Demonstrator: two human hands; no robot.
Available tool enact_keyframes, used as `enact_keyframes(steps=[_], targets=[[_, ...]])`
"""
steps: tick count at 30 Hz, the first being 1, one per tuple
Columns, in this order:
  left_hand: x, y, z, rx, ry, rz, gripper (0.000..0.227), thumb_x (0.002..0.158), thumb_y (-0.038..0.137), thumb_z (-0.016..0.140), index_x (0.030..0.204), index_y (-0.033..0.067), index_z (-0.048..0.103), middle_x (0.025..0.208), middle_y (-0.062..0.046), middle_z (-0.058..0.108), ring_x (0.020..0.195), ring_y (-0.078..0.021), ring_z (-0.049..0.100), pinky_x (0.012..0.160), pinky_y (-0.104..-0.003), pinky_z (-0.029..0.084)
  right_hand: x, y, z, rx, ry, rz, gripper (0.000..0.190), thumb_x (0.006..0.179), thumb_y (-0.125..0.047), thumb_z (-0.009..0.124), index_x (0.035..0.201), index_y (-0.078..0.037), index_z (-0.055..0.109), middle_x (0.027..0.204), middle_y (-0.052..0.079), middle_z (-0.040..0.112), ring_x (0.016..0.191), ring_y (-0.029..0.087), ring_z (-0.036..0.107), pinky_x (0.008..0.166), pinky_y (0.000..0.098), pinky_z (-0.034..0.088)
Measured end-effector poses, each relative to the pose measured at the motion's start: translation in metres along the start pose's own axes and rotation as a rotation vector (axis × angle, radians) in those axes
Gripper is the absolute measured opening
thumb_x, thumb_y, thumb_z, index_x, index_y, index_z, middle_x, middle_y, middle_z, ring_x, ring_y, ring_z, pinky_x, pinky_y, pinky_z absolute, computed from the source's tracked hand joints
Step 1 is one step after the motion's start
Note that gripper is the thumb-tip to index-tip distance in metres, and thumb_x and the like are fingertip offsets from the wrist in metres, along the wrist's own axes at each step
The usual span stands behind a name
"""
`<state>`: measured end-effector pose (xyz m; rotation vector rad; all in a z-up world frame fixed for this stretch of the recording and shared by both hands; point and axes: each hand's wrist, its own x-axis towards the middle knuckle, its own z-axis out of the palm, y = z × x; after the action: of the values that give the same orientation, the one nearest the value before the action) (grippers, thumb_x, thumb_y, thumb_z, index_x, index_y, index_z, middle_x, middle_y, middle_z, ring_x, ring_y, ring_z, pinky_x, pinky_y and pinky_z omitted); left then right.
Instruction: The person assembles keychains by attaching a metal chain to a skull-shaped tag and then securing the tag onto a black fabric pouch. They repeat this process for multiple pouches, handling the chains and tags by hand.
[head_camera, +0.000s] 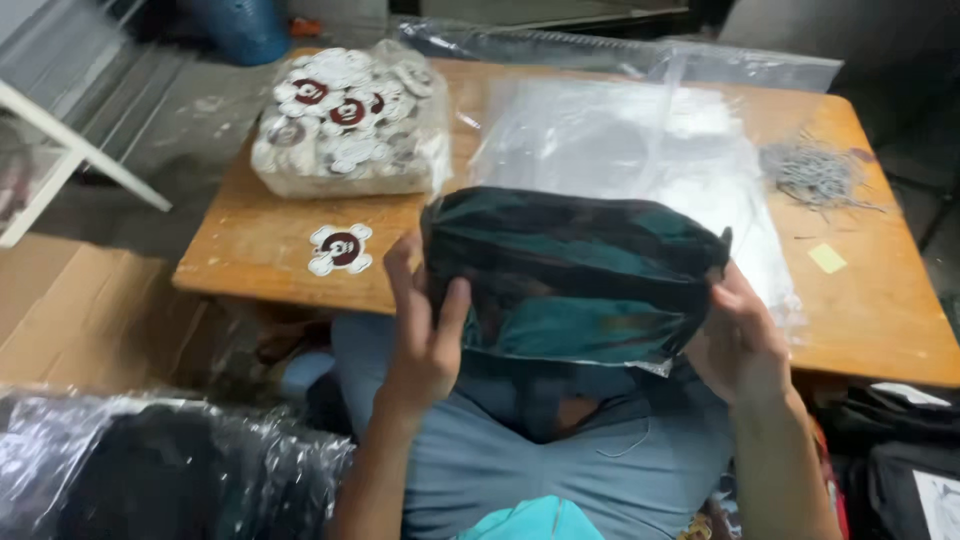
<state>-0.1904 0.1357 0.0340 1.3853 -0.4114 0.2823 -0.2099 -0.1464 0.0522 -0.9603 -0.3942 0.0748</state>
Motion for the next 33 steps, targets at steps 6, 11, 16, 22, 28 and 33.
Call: enact_keyframes(steps=[6, 11, 16, 22, 28, 33], targets=[[-0.104, 0.046, -0.065, 0.279, 0.424, -0.010, 0.030, 0.100, 0.018, 0.045, 0.119, 0.0098, 0.024, 0.116, -0.020, 0.047, 0.103, -0.0199, 0.050, 0.095, -0.035, 0.041, 0.026, 0.059, 0.059, 0.103, -0.259, 0.245, 0.063, 0.095, -0.018, 0.067, 0.147, 0.005, 0.040, 0.138, 0.022, 0.058, 0.120, 0.035, 0.062, 0.093, 0.0457, 0.055], [-0.178, 0.081, -0.094, 0.299, 0.723, -0.008, 0.032, 0.100, 0.019, 0.044, 0.121, 0.0105, 0.021, 0.107, -0.015, 0.049, 0.085, -0.0189, 0.054, 0.084, -0.033, 0.047, 0.060, 0.105, 0.136, 0.144, -0.441, 0.386, 0.047, 0.092, -0.015, 0.065, 0.133, 0.005, 0.052, 0.125, 0.021, 0.066, 0.110, 0.032, 0.068, 0.091, 0.0416, 0.055], [-0.238, 0.100, -0.113, 0.452, 0.992, 0.093, 0.048, 0.103, 0.036, 0.047, 0.132, 0.0058, 0.023, 0.108, -0.008, 0.043, 0.098, -0.0144, 0.043, 0.093, -0.032, 0.039, 0.088, 0.158, 0.213, 0.132, -0.690, 0.529, 0.041, 0.092, -0.015, 0.060, 0.129, 0.002, 0.057, 0.123, 0.018, 0.066, 0.109, 0.028, 0.066, 0.092, 0.0381, 0.052], [-0.271, 0.109, -0.130, 0.483, 1.371, 0.211, 0.049, 0.098, 0.037, 0.055, 0.128, 0.0047, 0.034, 0.117, -0.010, 0.047, 0.107, -0.0167, 0.049, 0.096, -0.032, 0.042, 0.096, 0.227, 0.299, -0.013, -0.747, 0.680, 0.014, 0.091, -0.010, 0.053, 0.102, -0.006, 0.060, 0.104, 0.008, 0.065, 0.101, 0.019, 0.062, 0.095, 0.0317, 0.047], [-0.293, 0.087, -0.149, 0.432, 1.484, -0.015, 0.059, 0.092, 0.046, 0.058, 0.128, 0.0047, 0.037, 0.112, -0.008, 0.046, 0.100, -0.0161, 0.047, 0.089, -0.031, 0.041, 0.099, 0.259, 0.328, -0.847, -0.803, 0.646, 0.029, 0.097, -0.027, 0.053, 0.102, -0.006, 0.071, 0.096, 0.003, 0.071, 0.087, 0.013, 0.065, 0.079, 0.0257, 0.050], [-0.299, 0.074, -0.172, 0.990, 1.232, -0.531, 0.052, 0.095, 0.032, 0.062, 0.131, -0.0020, 0.046, 0.120, -0.029, 0.053, 0.117, -0.0528, 0.051, 0.095, -0.061, 0.045, 0.088, 0.280, 0.317, -1.236, -0.860, -0.058, 0.039, 0.097, -0.023, 0.062, 0.124, -0.003, 0.043, 0.091, 0.026, 0.068, 0.098, 0.050, 0.064, 0.082, 0.0619, 0.048]])
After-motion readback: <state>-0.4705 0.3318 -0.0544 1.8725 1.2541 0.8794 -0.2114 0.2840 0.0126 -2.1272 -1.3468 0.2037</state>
